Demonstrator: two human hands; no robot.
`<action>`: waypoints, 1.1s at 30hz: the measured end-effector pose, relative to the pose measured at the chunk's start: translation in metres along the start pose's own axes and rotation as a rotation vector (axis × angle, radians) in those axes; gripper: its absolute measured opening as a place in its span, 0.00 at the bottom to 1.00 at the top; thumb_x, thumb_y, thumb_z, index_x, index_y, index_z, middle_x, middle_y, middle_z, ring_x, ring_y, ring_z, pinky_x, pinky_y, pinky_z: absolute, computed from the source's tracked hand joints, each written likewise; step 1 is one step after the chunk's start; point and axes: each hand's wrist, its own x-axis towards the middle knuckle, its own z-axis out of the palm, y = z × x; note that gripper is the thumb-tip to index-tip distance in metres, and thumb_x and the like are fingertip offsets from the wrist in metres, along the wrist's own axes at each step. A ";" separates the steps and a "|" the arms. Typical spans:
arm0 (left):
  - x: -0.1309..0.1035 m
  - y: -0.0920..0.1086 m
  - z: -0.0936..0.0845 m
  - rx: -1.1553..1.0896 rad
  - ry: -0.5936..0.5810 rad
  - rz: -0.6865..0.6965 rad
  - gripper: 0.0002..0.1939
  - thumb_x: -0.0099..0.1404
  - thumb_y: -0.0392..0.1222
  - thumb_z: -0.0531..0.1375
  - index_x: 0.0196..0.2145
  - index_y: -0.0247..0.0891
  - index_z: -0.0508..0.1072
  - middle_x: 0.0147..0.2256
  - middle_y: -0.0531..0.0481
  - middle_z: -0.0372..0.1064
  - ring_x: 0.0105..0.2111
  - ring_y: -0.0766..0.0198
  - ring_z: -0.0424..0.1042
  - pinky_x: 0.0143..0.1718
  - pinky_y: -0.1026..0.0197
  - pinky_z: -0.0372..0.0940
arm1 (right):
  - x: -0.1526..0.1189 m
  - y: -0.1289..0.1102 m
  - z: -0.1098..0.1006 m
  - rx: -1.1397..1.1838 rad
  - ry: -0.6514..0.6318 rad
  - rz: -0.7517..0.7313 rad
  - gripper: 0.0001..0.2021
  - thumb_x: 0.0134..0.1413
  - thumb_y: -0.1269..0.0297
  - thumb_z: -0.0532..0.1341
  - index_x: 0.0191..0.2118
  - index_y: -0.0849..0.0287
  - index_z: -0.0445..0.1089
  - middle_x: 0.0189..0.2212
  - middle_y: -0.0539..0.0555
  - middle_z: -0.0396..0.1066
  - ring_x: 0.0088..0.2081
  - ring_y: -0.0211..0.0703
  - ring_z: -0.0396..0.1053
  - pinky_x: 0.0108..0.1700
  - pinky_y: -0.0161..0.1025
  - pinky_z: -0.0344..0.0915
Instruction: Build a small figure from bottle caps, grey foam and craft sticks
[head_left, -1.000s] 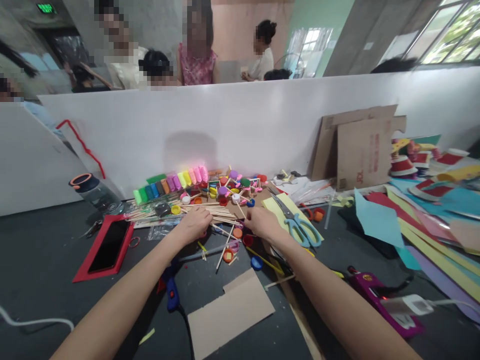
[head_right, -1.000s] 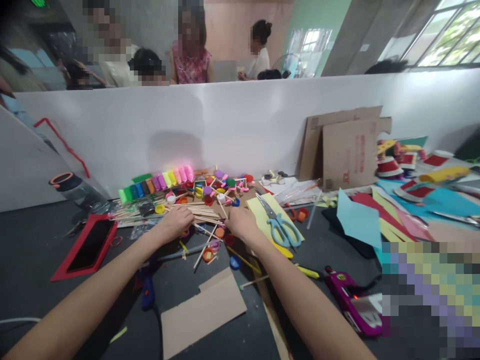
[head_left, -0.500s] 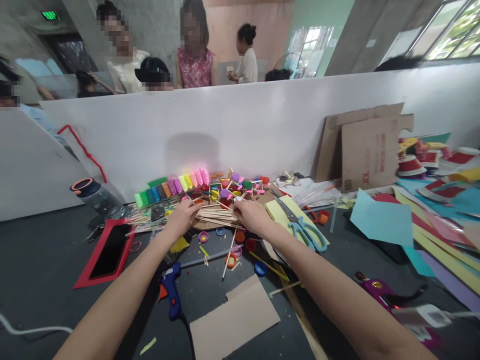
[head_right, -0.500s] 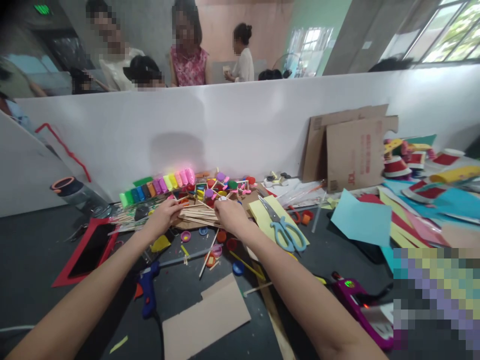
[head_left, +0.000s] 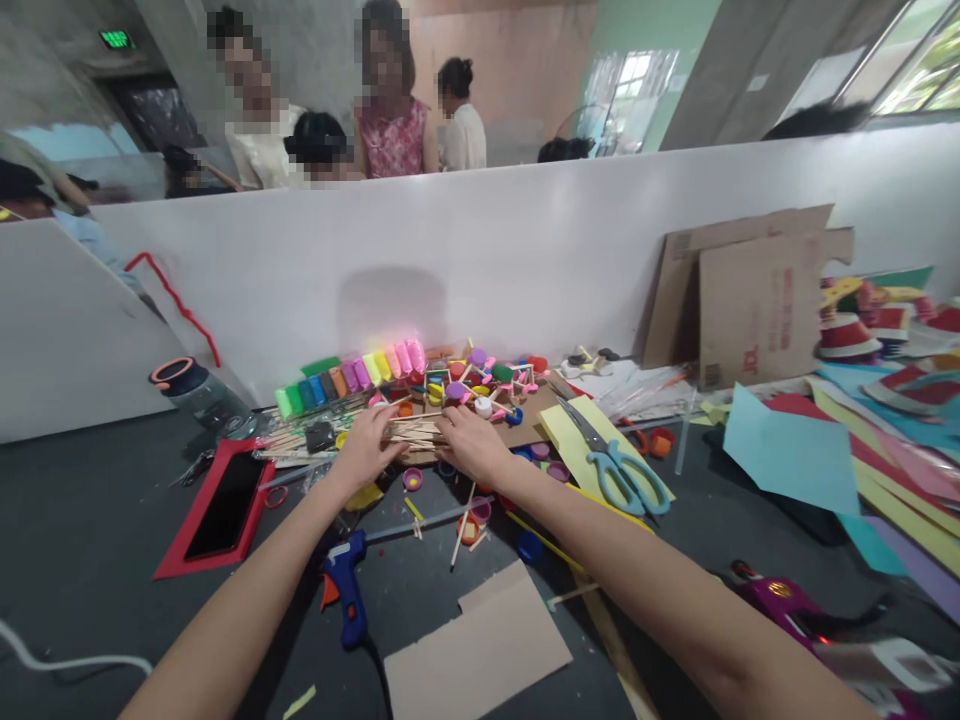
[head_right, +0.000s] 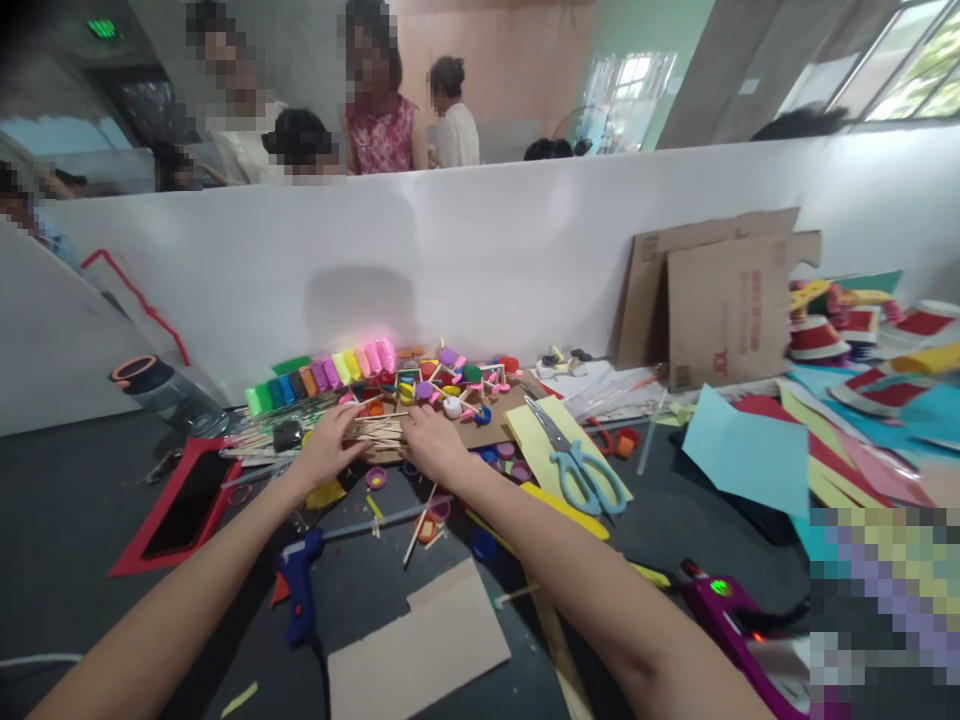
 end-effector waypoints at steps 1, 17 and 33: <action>-0.004 -0.003 -0.003 0.003 0.004 -0.013 0.22 0.69 0.47 0.60 0.57 0.38 0.67 0.56 0.41 0.66 0.54 0.50 0.69 0.53 0.41 0.67 | 0.003 -0.001 0.001 -0.005 0.011 -0.019 0.17 0.65 0.58 0.62 0.54 0.61 0.68 0.54 0.59 0.67 0.53 0.51 0.68 0.53 0.53 0.69; -0.046 -0.029 -0.027 0.225 -0.086 -0.123 0.14 0.70 0.44 0.60 0.50 0.36 0.72 0.50 0.43 0.71 0.48 0.55 0.72 0.49 0.46 0.70 | 0.048 0.002 0.014 -0.067 -0.092 -0.124 0.15 0.65 0.60 0.62 0.52 0.64 0.69 0.50 0.59 0.70 0.48 0.48 0.71 0.50 0.50 0.71; -0.058 -0.031 -0.060 0.016 0.187 -0.303 0.13 0.70 0.45 0.59 0.48 0.35 0.72 0.46 0.45 0.72 0.44 0.57 0.74 0.46 0.48 0.71 | 0.045 -0.004 0.012 -0.094 -0.142 -0.060 0.16 0.66 0.60 0.61 0.54 0.63 0.68 0.49 0.58 0.70 0.46 0.47 0.72 0.47 0.48 0.73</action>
